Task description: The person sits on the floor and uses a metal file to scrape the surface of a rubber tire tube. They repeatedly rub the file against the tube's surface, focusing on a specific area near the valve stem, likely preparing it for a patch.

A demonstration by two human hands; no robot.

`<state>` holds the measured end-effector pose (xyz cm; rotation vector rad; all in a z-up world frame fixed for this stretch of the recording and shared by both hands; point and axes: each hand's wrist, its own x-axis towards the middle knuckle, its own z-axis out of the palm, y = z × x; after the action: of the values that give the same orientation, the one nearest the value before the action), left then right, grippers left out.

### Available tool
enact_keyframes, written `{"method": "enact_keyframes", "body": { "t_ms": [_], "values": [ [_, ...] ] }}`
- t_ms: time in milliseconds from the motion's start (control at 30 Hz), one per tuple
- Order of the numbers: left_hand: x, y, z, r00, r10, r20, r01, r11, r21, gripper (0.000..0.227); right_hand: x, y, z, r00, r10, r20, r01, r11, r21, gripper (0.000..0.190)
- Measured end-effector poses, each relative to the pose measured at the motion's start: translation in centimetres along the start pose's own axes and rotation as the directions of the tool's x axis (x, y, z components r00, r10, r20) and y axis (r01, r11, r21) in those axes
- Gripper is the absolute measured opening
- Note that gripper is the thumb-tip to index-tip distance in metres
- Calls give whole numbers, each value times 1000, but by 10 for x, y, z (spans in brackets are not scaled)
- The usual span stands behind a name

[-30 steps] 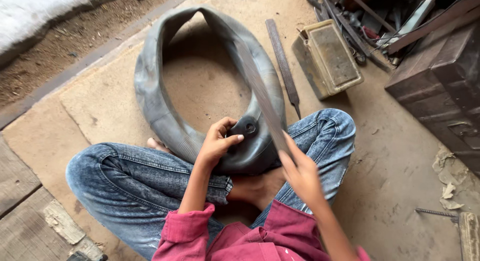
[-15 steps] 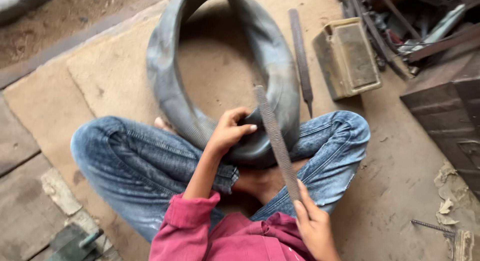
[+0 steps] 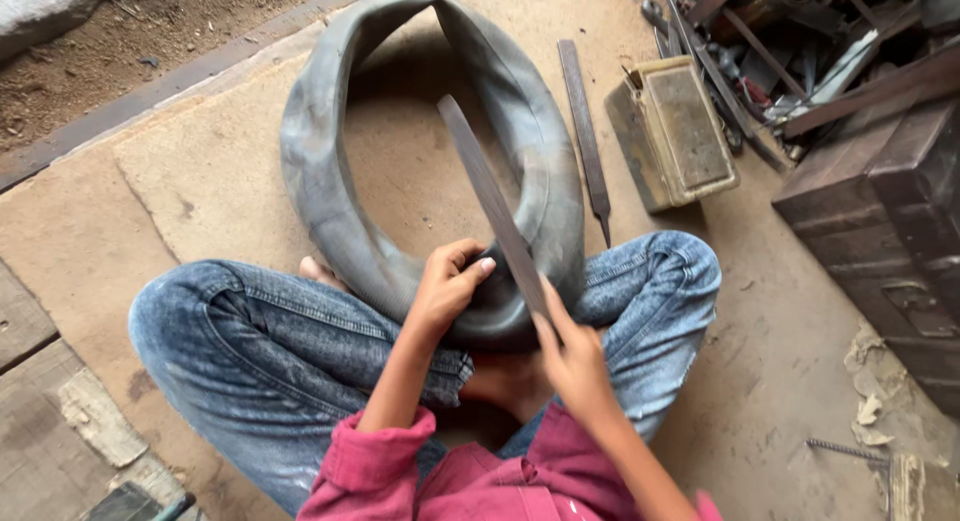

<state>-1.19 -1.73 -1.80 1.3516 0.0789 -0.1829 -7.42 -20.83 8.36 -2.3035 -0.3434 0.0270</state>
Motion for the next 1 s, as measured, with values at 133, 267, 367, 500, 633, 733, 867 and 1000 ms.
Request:
{"method": "enact_keyframes", "body": {
  "t_ms": [133,267,367,500,633,733,867,1000],
  "values": [
    [3,-6,2,1000,-13,-1,13,990,-141,15,-89,5,-39,962,274,-9,-274,960,-60,51],
    [0,-6,3,1000,1,24,2,995,-104,15,-81,1,-48,864,503,-1,-500,859,113,51],
    [6,1,2,997,70,18,-69,995,-73,16,-10,-11,-28,951,309,-10,-302,936,182,49],
    [2,0,1,999,40,12,-39,995,-95,15,60,-22,3,984,172,37,-170,985,-34,48],
    [8,-11,4,999,18,-41,-25,986,-168,12,29,-14,-1,984,173,45,-160,966,-202,53],
    [9,-12,7,999,-38,-39,23,937,-348,14,-42,-6,-25,998,52,40,-45,985,-166,53],
    [7,-8,3,998,61,-25,-65,970,-233,14,-100,1,-44,993,111,-49,-117,982,-145,49],
    [4,-9,9,997,77,-30,-79,994,-70,13,-69,-9,-47,874,485,24,-482,861,160,51]
  ]
}}
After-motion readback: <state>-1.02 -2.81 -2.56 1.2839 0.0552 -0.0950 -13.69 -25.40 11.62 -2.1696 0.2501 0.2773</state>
